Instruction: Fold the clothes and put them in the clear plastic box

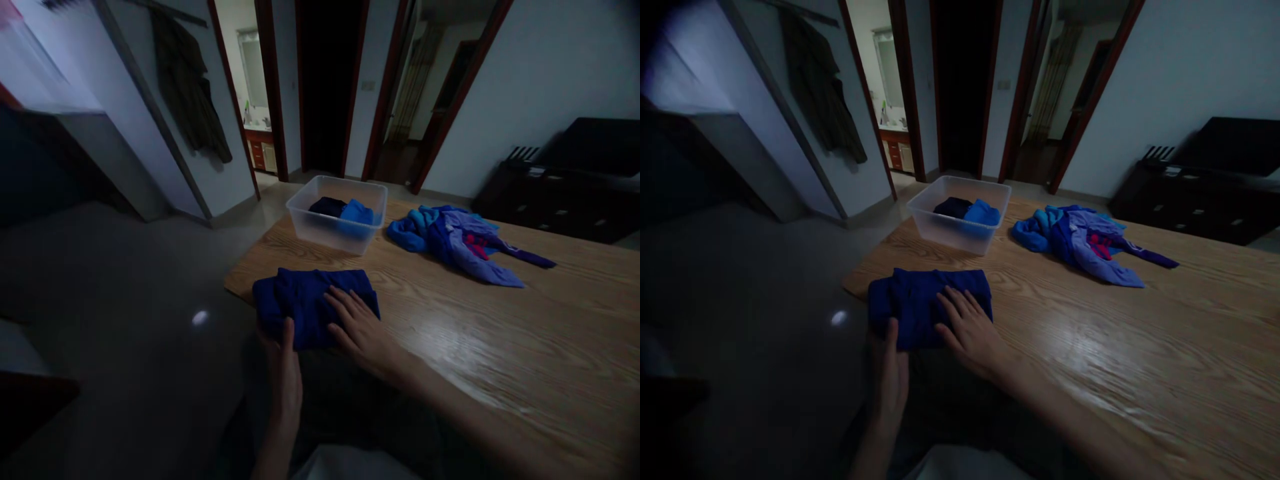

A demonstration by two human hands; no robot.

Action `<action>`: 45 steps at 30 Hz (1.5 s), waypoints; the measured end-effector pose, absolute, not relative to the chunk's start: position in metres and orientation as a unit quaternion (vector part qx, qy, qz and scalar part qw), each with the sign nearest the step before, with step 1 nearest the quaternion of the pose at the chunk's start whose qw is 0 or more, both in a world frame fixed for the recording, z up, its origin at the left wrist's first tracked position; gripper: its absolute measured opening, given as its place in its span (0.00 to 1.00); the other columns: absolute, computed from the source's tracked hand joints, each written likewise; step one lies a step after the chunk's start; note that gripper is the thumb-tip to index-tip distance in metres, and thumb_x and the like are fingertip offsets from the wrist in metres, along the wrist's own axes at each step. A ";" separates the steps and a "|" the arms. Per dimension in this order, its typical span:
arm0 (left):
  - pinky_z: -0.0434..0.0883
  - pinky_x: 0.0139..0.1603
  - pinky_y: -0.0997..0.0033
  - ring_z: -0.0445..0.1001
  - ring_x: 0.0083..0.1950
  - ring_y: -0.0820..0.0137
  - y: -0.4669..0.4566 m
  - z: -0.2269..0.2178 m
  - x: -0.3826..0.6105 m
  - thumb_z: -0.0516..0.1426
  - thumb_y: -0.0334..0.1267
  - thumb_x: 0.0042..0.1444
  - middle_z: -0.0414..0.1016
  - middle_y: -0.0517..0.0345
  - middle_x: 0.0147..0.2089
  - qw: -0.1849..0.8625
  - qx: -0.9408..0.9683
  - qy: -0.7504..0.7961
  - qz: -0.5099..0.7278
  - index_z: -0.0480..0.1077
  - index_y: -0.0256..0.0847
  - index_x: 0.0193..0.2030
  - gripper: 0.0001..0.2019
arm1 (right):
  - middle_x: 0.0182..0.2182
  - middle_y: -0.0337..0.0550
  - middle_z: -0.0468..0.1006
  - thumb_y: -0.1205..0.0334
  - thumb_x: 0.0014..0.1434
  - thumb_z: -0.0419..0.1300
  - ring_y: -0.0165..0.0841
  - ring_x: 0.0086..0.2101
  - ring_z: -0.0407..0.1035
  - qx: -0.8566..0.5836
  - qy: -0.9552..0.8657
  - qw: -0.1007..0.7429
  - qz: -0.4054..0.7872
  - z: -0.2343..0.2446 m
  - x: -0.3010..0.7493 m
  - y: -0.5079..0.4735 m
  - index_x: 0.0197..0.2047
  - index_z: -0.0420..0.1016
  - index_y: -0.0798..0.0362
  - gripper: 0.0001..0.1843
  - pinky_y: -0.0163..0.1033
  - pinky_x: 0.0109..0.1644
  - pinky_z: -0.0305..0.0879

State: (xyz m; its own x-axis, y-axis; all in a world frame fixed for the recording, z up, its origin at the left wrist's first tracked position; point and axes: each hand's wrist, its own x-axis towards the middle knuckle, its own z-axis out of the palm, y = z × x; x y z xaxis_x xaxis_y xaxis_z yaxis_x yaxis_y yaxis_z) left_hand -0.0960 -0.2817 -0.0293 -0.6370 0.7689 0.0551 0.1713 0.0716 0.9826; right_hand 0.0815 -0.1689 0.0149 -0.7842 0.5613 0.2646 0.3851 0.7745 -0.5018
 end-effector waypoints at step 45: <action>0.75 0.65 0.51 0.78 0.68 0.43 -0.257 0.021 -0.163 0.60 0.62 0.68 0.77 0.28 0.67 0.118 0.353 0.878 0.301 0.59 0.32 0.75 0.42 | 0.69 0.62 0.74 0.62 0.78 0.52 0.52 0.68 0.68 -0.168 -0.956 0.238 0.046 0.031 0.049 -0.146 0.77 0.65 0.57 0.27 0.64 0.73 0.65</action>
